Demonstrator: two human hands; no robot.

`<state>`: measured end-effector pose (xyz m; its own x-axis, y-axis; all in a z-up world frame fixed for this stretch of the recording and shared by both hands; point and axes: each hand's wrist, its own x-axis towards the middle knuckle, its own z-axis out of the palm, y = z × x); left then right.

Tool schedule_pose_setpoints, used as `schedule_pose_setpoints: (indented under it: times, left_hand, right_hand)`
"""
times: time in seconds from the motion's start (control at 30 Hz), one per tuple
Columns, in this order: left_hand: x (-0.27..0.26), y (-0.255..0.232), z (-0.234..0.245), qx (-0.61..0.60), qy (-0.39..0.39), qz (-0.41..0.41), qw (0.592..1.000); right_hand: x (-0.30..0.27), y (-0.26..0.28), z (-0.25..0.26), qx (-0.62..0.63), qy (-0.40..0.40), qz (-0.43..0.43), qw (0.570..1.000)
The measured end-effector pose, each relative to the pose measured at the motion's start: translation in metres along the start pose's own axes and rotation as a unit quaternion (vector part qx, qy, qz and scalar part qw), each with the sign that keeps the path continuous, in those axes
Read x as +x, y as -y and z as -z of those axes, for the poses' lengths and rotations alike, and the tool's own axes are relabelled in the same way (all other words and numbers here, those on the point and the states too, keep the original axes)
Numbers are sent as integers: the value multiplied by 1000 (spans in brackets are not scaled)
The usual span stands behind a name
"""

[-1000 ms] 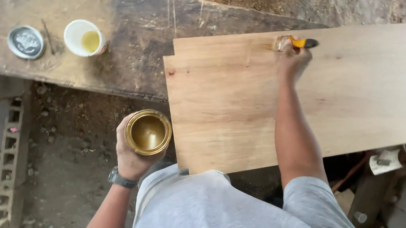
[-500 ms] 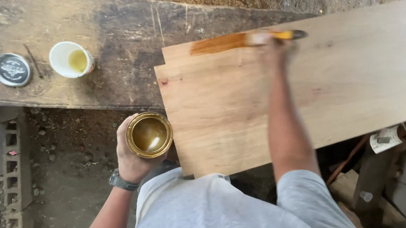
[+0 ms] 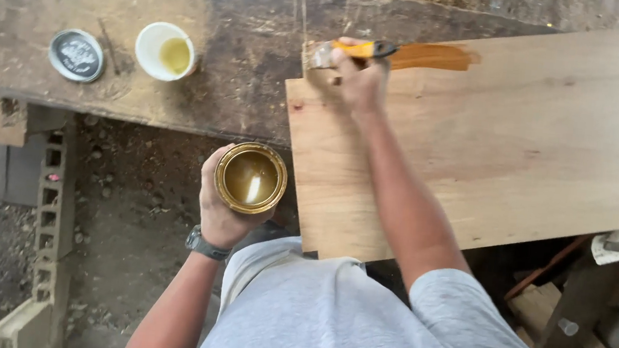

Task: The person prepares varnish by opening a can and pouring it into a cup, then applies the varnish to a wooden board using a paintbrush.

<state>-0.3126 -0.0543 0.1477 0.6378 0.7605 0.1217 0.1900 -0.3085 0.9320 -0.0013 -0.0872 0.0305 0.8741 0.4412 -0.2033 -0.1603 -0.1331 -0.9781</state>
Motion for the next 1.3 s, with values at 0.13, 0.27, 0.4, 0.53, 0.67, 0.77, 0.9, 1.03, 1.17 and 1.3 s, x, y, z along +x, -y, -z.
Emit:
schedule_pose_setpoints:
  times: [0.13, 0.27, 0.4, 0.53, 0.67, 0.77, 0.9, 1.03, 1.17, 1.3]
  left_hand:
    - [-2, -3, 9, -9, -23, 20, 1000]
    - [-2, -2, 12, -12, -29, 23, 999]
    - [-6, 1, 11, -9, -22, 28, 999]
    - [-3, -2, 10, -21, -28, 22, 999]
    - [-7, 0, 8, -4, -23, 25, 999]
    - [-6, 3, 3, 21, -14, 15, 1000]
    - [-5, -3, 0, -15, -9, 1, 1000]
    - [-6, 1, -2, 17, -20, -7, 1000]
    - [-12, 1, -4, 39, -28, -11, 999]
    - [-13, -2, -9, 33, -24, 3, 999]
  right_hand:
    - [6, 18, 28, -48, -18, -37, 998]
    - [3, 25, 30, -85, -50, 4, 995]
    - [-12, 21, 2, -76, 25, 2, 997]
    - [0, 33, 18, -122, -34, 7, 992]
    - [-7, 4, 0, -85, -21, 8, 996]
    - [-9, 27, -3, -104, -23, -8, 994]
    - [62, -29, 124, -134, -129, -13, 982]
    - [135, -22, 274, -222, -329, 45, 917]
    - [104, -42, 236, -532, -291, 186, 773]
    - [-12, 7, 52, -534, -110, 295, 784]
